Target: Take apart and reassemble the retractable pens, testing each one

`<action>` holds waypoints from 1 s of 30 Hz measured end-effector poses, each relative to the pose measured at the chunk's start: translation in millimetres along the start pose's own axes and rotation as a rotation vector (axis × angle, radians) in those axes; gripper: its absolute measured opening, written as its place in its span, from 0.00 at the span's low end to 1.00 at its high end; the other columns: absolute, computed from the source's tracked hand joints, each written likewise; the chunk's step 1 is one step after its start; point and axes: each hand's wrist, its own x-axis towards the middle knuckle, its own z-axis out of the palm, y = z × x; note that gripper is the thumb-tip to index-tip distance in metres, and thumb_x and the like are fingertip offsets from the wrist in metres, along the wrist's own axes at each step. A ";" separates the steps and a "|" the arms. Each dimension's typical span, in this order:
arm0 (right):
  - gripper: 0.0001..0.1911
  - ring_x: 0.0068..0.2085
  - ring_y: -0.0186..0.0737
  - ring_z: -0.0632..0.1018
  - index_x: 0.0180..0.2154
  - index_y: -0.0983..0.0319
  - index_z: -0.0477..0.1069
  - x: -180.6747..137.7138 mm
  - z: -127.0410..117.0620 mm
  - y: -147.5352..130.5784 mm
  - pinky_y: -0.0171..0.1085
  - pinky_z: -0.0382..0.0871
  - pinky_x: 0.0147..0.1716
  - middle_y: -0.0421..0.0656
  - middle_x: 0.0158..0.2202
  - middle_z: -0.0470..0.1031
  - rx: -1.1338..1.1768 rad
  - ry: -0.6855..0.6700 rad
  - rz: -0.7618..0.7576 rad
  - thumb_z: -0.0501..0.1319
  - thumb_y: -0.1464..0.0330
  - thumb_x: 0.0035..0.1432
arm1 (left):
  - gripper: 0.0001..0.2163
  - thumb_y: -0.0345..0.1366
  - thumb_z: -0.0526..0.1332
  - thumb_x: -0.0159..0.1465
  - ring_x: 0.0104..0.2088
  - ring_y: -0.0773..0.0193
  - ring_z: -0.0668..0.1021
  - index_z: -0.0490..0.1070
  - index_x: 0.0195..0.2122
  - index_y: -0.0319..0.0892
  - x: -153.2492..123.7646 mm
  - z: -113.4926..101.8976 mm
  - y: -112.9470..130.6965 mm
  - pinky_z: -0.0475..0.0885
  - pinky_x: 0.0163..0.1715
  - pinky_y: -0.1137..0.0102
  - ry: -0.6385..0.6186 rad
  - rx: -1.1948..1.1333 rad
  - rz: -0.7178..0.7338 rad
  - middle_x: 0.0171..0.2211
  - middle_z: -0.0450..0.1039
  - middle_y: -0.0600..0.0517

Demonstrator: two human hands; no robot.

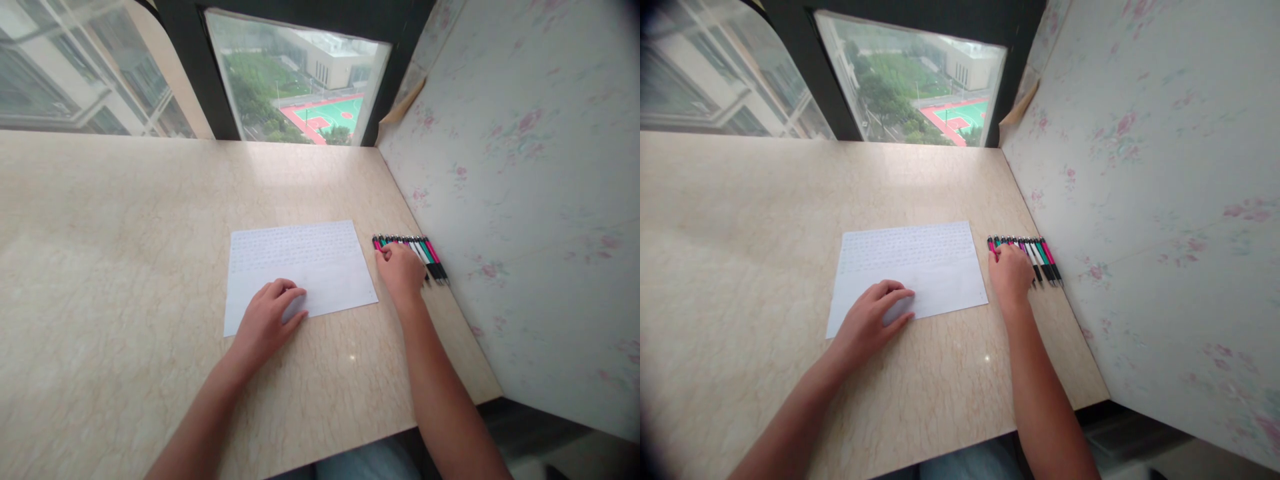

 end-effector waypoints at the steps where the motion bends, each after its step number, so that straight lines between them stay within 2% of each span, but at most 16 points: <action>1: 0.09 0.33 0.44 0.74 0.34 0.61 0.78 0.1 0.1 -0.4 0.38 0.55 0.28 0.47 0.33 0.79 0.001 0.007 0.009 0.61 0.65 0.59 | 0.12 0.35 0.62 0.62 0.45 0.55 0.75 0.72 0.48 0.45 0.0 0.1 0.0 0.72 0.46 0.57 0.003 0.003 0.003 0.47 0.71 0.46; 7: 0.09 0.30 0.42 0.72 0.34 0.60 0.78 1.9 0.4 -1.6 0.38 0.52 0.26 0.47 0.33 0.79 0.009 0.018 0.060 0.61 0.64 0.59 | 0.12 0.36 0.61 0.63 0.45 0.55 0.75 0.71 0.48 0.46 0.6 -0.2 1.4 0.72 0.45 0.57 0.005 0.029 0.013 0.46 0.71 0.46; 12: 0.10 0.32 0.42 0.73 0.33 0.60 0.76 -0.7 -2.1 -4.1 0.37 0.51 0.28 0.46 0.33 0.79 0.097 0.061 0.015 0.58 0.64 0.61 | 0.11 0.37 0.60 0.64 0.44 0.54 0.75 0.72 0.48 0.45 0.7 -1.7 3.6 0.72 0.45 0.57 -0.010 0.068 0.015 0.46 0.71 0.46; 17: 0.14 0.29 0.40 0.72 0.33 0.59 0.74 -35.0 -7.7 -8.8 0.36 0.53 0.28 0.43 0.30 0.77 0.271 -0.026 -0.086 0.54 0.61 0.65 | 0.10 0.33 0.58 0.65 0.46 0.53 0.75 0.72 0.46 0.44 -4.1 -0.6 14.3 0.73 0.45 0.57 0.016 0.078 0.033 0.47 0.72 0.45; 20: 0.20 0.27 0.38 0.70 0.26 0.59 0.69 -70.4 -11.5 -7.6 0.36 0.54 0.28 0.41 0.24 0.72 0.405 -0.101 -0.181 0.50 0.60 0.67 | 0.10 0.31 0.57 0.66 0.46 0.56 0.76 0.72 0.47 0.43 -16.6 1.0 34.2 0.73 0.46 0.59 0.068 -0.008 0.022 0.48 0.73 0.44; 22: 0.21 0.26 0.37 0.68 0.23 0.59 0.64 -94.7 -14.3 -5.2 0.36 0.55 0.28 0.40 0.22 0.69 0.480 -0.105 -0.250 0.50 0.60 0.68 | 0.09 0.32 0.55 0.68 0.44 0.59 0.77 0.71 0.47 0.43 -31.9 2.8 53.9 0.73 0.44 0.64 0.023 -0.122 0.011 0.45 0.74 0.45; 24: 0.21 0.25 0.37 0.67 0.21 0.58 0.60 -117.4 -17.1 -2.1 0.37 0.55 0.28 0.39 0.21 0.65 0.520 -0.087 -0.306 0.50 0.62 0.67 | 0.09 0.34 0.53 0.69 0.38 0.62 0.78 0.72 0.43 0.44 -52.5 6.6 75.3 0.73 0.38 0.67 -0.035 -0.218 -0.017 0.38 0.76 0.48; 28: 0.19 0.24 0.35 0.66 0.21 0.58 0.58 -152.1 -20.7 3.6 0.36 0.55 0.27 0.37 0.20 0.62 0.559 -0.122 -0.379 0.51 0.66 0.66 | 0.09 0.36 0.53 0.69 0.32 0.63 0.77 0.73 0.39 0.44 -93.0 23.3 107.7 0.71 0.32 0.70 -0.066 -0.404 -0.072 0.31 0.76 0.50; 30: 0.18 0.24 0.35 0.66 0.21 0.59 0.59 -160.4 -20.6 4.9 0.36 0.54 0.27 0.37 0.20 0.63 0.528 -0.121 -0.416 0.52 0.68 0.65 | 0.11 0.36 0.53 0.69 0.30 0.64 0.77 0.73 0.36 0.43 -101.0 31.0 115.4 0.70 0.31 0.71 -0.059 -0.464 -0.132 0.29 0.76 0.50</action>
